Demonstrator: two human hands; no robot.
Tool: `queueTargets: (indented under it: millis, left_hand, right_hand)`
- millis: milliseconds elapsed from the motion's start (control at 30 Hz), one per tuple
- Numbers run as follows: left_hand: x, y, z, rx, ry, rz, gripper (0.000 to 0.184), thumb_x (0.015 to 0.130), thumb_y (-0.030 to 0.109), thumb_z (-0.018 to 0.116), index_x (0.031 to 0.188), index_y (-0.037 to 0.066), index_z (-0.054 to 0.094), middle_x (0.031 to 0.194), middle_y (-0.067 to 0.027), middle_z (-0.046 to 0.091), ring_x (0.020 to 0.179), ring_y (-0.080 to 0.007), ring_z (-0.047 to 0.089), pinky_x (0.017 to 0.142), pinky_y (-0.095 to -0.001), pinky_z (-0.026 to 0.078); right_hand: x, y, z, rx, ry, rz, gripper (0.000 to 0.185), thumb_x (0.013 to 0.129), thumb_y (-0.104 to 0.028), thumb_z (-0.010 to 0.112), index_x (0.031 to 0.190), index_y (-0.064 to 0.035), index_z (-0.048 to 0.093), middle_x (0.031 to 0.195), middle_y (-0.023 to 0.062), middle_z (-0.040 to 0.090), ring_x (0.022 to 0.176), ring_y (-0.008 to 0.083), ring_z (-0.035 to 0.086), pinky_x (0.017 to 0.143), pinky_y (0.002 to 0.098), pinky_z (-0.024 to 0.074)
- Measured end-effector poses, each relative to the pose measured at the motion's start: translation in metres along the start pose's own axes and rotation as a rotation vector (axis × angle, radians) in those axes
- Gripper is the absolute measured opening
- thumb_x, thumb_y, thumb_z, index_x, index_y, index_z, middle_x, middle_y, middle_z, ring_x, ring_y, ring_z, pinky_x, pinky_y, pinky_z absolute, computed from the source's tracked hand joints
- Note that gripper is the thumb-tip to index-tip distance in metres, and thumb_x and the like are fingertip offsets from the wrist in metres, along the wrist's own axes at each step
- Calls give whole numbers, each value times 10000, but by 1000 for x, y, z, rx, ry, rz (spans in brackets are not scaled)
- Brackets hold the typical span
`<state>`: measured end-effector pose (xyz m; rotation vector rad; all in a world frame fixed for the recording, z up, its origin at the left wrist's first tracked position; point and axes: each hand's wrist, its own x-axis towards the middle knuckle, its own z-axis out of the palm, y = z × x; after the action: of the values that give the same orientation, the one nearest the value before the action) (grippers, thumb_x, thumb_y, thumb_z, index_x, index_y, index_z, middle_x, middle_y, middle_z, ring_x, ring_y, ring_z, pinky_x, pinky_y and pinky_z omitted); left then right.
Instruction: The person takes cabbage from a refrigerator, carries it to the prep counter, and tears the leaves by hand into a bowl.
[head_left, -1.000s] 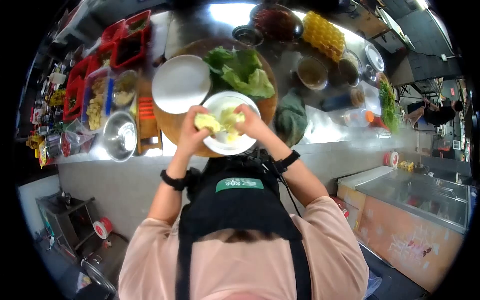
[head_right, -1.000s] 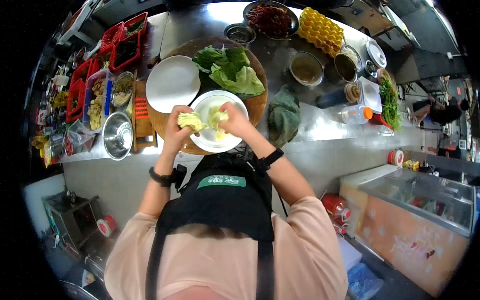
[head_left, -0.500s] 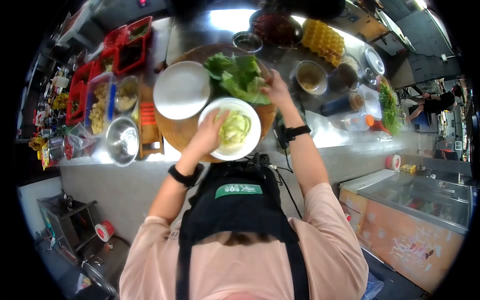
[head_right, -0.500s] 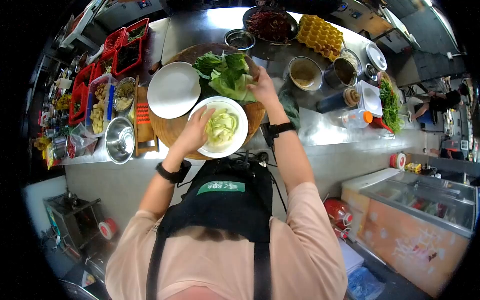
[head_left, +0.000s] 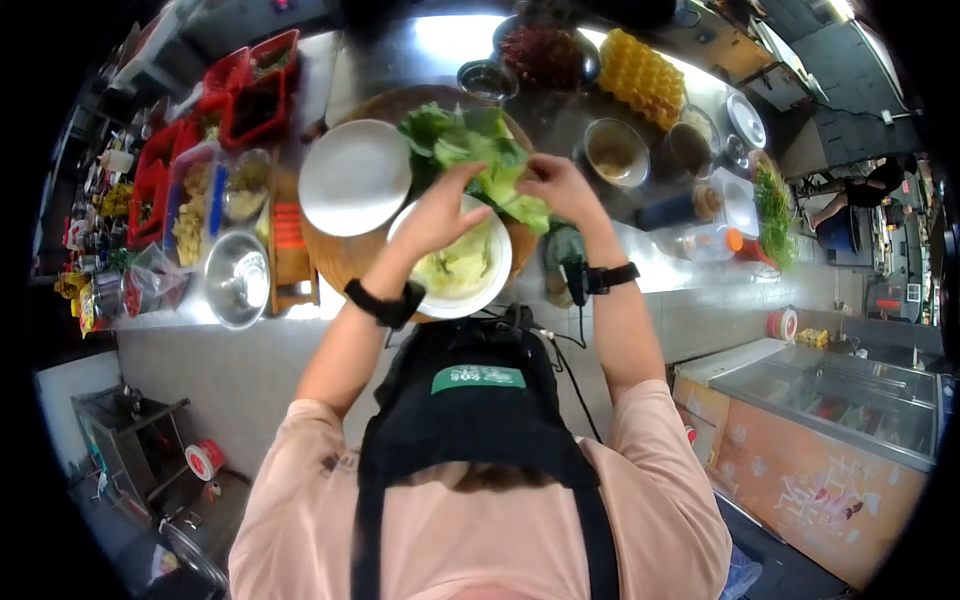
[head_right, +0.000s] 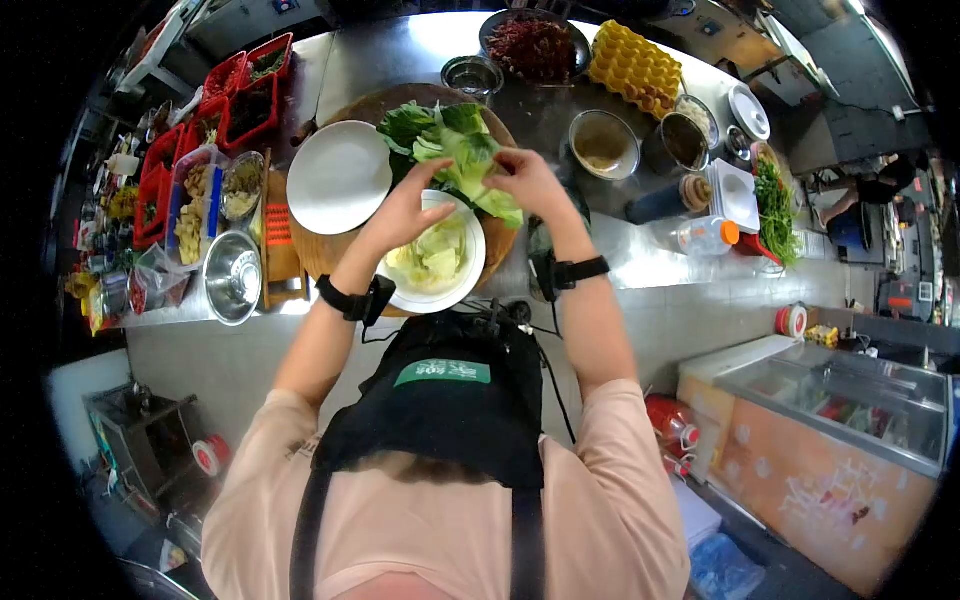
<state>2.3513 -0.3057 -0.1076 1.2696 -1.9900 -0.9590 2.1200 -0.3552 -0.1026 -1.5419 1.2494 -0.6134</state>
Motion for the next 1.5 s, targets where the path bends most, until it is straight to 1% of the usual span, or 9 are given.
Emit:
queueTargets:
  millis: [233, 433, 600, 667, 900, 1200, 1300, 1400, 1500]
  left_hand:
    - [36, 18, -12, -554, -127, -49, 693, 801, 373, 736, 1326, 0, 479, 1281, -165, 557, 1160, -258, 546, 975, -351, 436]
    - [32, 22, -25, -472, -458, -119, 610, 754, 336, 800, 1186, -24, 563, 1022, -79, 652, 935, -133, 598, 818, -265, 465]
    - [20, 22, -35, -785, -541, -147, 611, 754, 332, 802, 1183, -26, 553, 1008, -61, 654, 935, -129, 603, 836, -257, 467]
    - [17, 22, -36, -882, -539, -282, 579, 723, 178, 824, 1193, 2, 535, 1091, -30, 635, 982, -100, 593, 906, -258, 456]
    - [12, 10, -29, -518, -635, -232, 487, 775, 124, 770, 1204, 45, 555, 1084, -1, 630, 989, -88, 573, 903, -262, 450]
    - [5, 44, -28, -552, -80, -84, 326, 843, 45, 699, 1127, 63, 542, 984, 14, 593, 929, -71, 547, 840, -233, 456]
    - [1, 44, -24, -594, -34, -116, 333, 813, 133, 695, 1091, 9, 561, 992, -108, 631, 913, -173, 584, 828, -312, 467]
    - [-1, 41, -15, -572, 31, -177, 272, 840, 17, 690, 1061, 64, 539, 1012, 14, 586, 951, -70, 546, 851, -232, 455]
    - [-7, 45, -13, -420, -27, -167, 277, 833, 12, 686, 1047, 69, 519, 1045, -23, 583, 986, -100, 544, 870, -258, 455]
  right_hand:
    - [-1, -22, -25, 720, -288, 40, 208, 884, -86, 685, 1070, -5, 638, 945, 12, 651, 841, 93, 620, 744, 239, 509]
    - [-22, -26, -35, 787, -225, -13, 193, 897, -104, 672, 1058, -12, 617, 939, 6, 632, 854, 86, 599, 760, 239, 492]
    - [-46, -25, -48, 769, -165, -70, 170, 897, -67, 650, 1050, -18, 596, 959, 17, 618, 887, 91, 590, 787, 239, 480]
    - [-54, -22, -53, 748, -196, -110, 171, 897, -52, 639, 1056, -19, 586, 965, 22, 615, 894, 93, 590, 794, 240, 478]
    - [-76, -21, -52, 779, -185, -165, 240, 898, -31, 619, 1113, -17, 513, 1058, 45, 613, 922, 108, 603, 814, 240, 484]
    - [-93, -37, -43, 213, -303, -56, 304, 778, -41, 770, 1019, -29, 585, 909, -24, 579, 832, 50, 544, 719, 212, 468]
    - [-97, -41, -33, 235, -308, -70, 371, 794, -57, 758, 1113, -28, 572, 973, 9, 599, 913, 63, 542, 780, 229, 466]
    - [-96, -49, -18, 72, -254, -105, 394, 799, -218, 781, 1052, -27, 547, 951, 47, 636, 814, 99, 547, 729, 270, 461]
    - [-102, -75, 0, -99, -198, -138, 461, 777, -221, 779, 1099, -7, 528, 940, 119, 649, 821, 174, 589, 758, 312, 473]
